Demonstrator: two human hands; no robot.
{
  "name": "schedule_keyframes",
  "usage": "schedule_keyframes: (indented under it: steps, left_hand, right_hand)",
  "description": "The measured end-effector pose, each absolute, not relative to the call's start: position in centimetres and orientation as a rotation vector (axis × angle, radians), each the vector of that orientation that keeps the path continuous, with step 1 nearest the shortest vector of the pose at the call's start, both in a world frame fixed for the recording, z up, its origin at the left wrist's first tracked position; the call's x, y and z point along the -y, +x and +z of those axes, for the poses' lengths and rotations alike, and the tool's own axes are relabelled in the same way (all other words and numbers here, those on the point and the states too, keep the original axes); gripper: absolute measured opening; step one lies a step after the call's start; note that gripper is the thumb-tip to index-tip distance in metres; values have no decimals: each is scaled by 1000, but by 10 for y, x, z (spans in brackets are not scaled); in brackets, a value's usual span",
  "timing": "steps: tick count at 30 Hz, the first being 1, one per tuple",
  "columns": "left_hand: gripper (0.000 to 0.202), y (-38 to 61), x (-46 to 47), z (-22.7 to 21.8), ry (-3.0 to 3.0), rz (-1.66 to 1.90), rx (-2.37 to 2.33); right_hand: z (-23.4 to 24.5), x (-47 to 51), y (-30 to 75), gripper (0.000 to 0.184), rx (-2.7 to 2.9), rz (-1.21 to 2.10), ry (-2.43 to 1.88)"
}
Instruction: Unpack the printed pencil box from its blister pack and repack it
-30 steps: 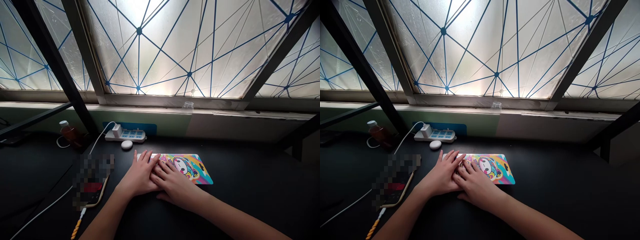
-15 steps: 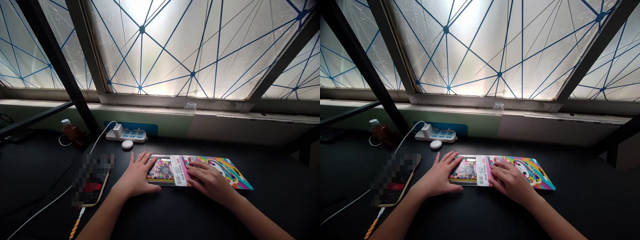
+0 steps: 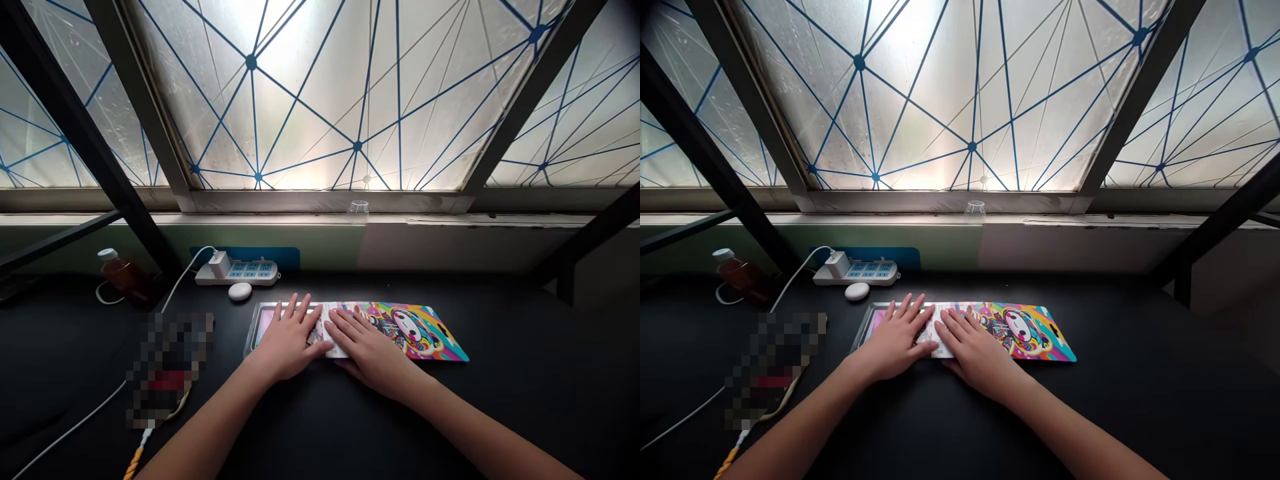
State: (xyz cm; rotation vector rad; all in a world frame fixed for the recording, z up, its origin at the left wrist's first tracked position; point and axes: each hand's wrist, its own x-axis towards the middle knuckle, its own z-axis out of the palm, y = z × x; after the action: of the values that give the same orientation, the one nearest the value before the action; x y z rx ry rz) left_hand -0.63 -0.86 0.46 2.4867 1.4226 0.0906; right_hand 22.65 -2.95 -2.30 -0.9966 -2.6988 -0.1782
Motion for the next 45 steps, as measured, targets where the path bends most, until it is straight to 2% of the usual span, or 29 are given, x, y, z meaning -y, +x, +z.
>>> schedule_keyframes:
  steps: [7, 14, 20, 25, 30, 31, 32, 35, 36, 40, 42, 45]
  left_hand:
    - [75, -31, -5, 2, 2427, 142, -1524]
    - [73, -40, -5, 1, 2384, 218, -1490]
    - [66, -43, -9, 3, 2290, 318, -1488]
    - [49, -44, -14, 5, 2001, 594, -1447]
    - [40, -38, -13, 7, 1807, 759, -1386]
    - [41, -36, -12, 7, 1785, 784, -1368]
    - [43, -34, -11, 7, 1771, 805, -1351]
    - [44, -29, -9, 7, 1787, 844, -1316]
    - [43, -28, -8, 8, 1810, 847, -1311]
    - [31, -25, -3, 6, 1975, 805, -1299]
    - [28, -23, 0, 3, 2069, 768, -1280]
    - [34, -21, 2, -1, 2273, 671, -1279]
  right_hand:
    - [-21, 21, 268, 58, 2625, -145, -1021]
    - [-23, 18, 296, 62, 2530, -369, -950]
    - [1, 19, 293, 70, 2341, -532, -1051]
    - [10, 65, 236, 54, 2554, -535, -763]
    - [-27, 118, 153, 36, 2631, -538, -601]
    - [-33, 120, 140, 37, 2638, -511, -609]
    - [-37, 118, 130, 45, 2671, -443, -634]
    - [-33, 98, 115, 78, 2762, -95, -735]
    - [-28, 90, 114, 79, 2775, 39, -761]
    - [-13, 68, 124, 58, 2748, 444, -752]
    - [-12, 66, 129, 55, 2730, 522, -732]
    - [-14, 66, 131, 50, 2729, 544, -721]
